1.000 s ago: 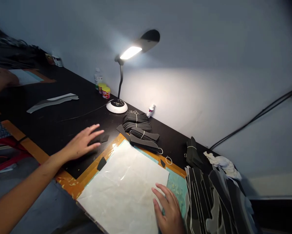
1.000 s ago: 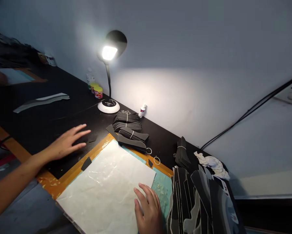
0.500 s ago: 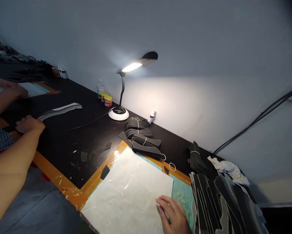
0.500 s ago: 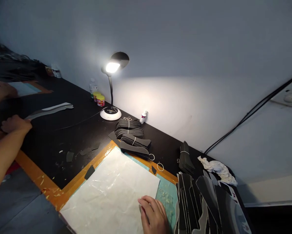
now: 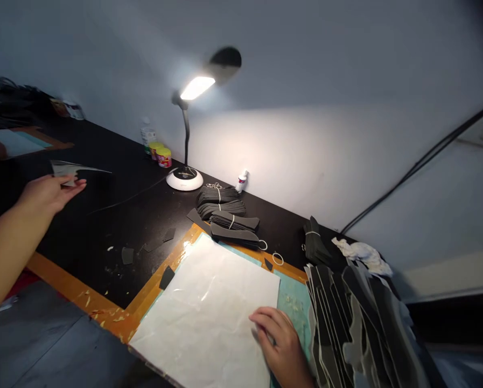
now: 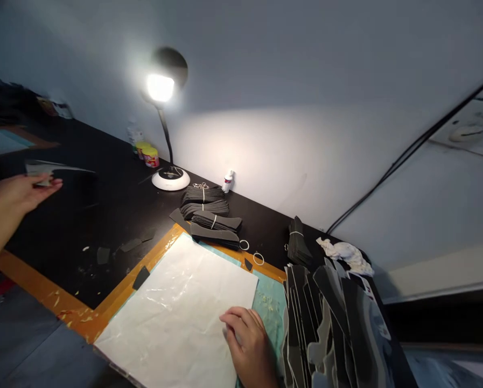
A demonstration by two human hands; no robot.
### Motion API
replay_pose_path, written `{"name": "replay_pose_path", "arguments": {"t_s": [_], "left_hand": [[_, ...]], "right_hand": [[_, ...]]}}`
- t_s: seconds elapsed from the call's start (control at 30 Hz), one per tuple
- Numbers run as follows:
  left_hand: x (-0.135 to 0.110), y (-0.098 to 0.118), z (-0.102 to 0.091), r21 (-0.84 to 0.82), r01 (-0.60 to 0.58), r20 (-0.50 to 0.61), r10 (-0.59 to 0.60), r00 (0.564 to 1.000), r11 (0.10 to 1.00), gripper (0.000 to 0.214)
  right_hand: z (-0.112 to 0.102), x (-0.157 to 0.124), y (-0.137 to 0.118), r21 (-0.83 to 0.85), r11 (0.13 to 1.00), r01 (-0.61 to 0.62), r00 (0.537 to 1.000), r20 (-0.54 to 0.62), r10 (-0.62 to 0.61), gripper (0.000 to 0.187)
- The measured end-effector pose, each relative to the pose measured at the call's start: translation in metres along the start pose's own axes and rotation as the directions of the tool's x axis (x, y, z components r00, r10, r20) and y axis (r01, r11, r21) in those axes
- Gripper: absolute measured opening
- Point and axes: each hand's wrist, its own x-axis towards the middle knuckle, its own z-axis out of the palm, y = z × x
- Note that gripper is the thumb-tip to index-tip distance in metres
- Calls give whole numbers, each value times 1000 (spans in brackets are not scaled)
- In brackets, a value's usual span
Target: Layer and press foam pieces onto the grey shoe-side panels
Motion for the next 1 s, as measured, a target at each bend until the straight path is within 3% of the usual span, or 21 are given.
{"name": "replay_pose_path", "arguments": {"t_s": [0.07,0.13,0.17,0.23,0.3,0.37,0.43,0.47,0.5,0.53,0.63,0.67,0.73,0.83,0.9,1.0], "left_hand": [[-64,-11,31,-133,172,39,-168,985,976,18],[-152,-28,62,-185,355,186,-322,928,916,12],[-200,-36,76,-170,447,284,-391,876,878,4],[-291,-51,102,-101,595,456,-495,740,797,21],[-358,-60,121,-41,685,584,-538,607,728,35],[-389,-64,131,20,760,772,-493,400,649,48],[-387,-67,132,145,732,884,-420,206,665,57],[-375,-68,129,191,697,910,-391,137,691,63],[-360,-70,124,208,671,917,-380,120,712,68],[-342,-72,119,174,656,914,-368,170,734,72],[-286,-71,103,-49,631,835,-315,451,774,70],[-270,-70,101,-77,634,811,-322,489,769,67],[-244,-67,99,-43,637,760,-389,521,769,55],[-222,-68,105,9,536,714,-381,587,844,46],[-213,-72,108,61,473,722,-366,587,879,44],[-201,-74,112,146,422,746,-379,547,895,49]], "right_hand": [[2,6,-14,177,973,-148,988,65,138,23],[6,21,-29,378,855,-355,934,181,308,24],[9,32,-37,474,765,-437,900,243,363,32],[16,59,-48,576,630,-521,853,352,384,46],[20,86,-52,569,585,-579,815,430,388,50],[20,108,-49,506,599,-621,782,458,424,46],[12,121,-41,404,688,-602,788,442,430,41],[6,124,-36,348,744,-571,803,425,418,40],[-2,126,-32,289,789,-542,815,409,410,39],[-9,126,-27,236,825,-514,827,390,404,39],[-27,123,-17,89,888,-452,852,337,400,42],[-30,123,-14,44,903,-428,860,327,391,45],[-31,122,-8,-52,928,-369,881,298,367,51],[-22,119,3,-181,936,-302,909,242,340,57],[-14,116,10,-229,932,-281,921,209,329,55],[-5,112,19,-251,931,-264,941,146,306,45]]}}
